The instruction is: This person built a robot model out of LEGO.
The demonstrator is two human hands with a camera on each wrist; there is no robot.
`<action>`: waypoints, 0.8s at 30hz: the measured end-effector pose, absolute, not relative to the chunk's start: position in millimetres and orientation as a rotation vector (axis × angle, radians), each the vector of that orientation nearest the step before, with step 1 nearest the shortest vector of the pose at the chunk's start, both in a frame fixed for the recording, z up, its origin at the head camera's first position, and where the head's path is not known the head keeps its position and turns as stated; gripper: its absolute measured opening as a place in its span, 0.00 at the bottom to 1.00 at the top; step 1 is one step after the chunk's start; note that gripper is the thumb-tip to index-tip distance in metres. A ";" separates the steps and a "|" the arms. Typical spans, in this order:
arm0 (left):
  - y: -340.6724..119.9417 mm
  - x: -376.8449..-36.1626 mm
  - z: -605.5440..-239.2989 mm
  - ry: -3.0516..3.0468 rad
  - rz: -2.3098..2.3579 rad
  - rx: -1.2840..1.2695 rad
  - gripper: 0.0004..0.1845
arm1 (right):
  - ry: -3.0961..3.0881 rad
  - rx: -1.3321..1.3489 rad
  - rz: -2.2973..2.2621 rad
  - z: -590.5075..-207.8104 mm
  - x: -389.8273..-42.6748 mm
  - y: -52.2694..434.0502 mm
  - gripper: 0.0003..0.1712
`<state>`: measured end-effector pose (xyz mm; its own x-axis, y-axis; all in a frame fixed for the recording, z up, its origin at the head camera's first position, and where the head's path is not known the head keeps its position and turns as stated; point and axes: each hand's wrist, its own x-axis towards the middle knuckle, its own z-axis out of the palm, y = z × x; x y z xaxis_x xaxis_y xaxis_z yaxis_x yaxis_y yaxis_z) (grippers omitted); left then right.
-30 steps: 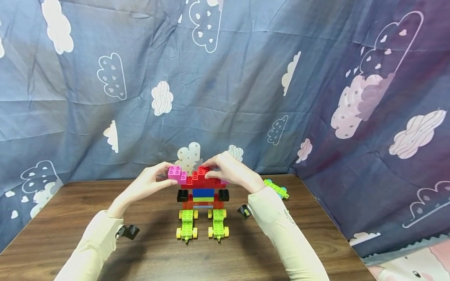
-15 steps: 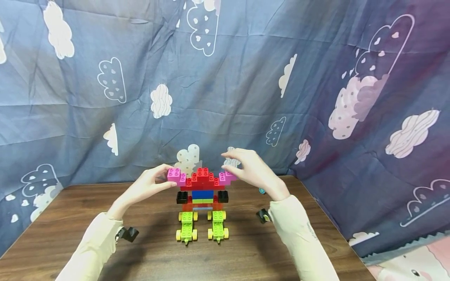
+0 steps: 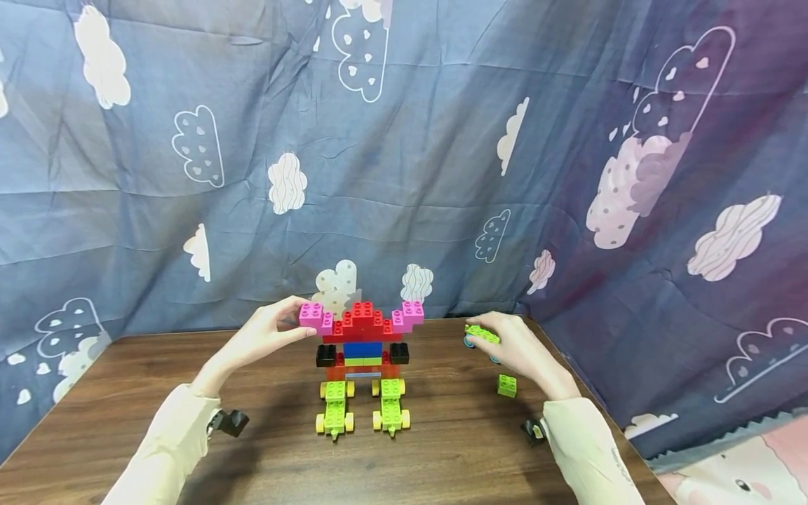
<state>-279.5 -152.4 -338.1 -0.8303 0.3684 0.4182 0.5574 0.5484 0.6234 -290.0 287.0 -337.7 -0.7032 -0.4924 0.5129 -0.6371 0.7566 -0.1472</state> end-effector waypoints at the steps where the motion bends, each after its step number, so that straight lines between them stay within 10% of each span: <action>1: -152.3 -280.0 -338.8 -2.547 -1.153 -0.779 0.24 | -2.519 0.842 0.436 -344.2 -291.4 292.7 0.17; 24: -153.3 -281.1 -341.9 -2.529 -1.157 -0.792 0.23 | -2.909 0.700 0.551 -428.4 -304.1 356.0 0.27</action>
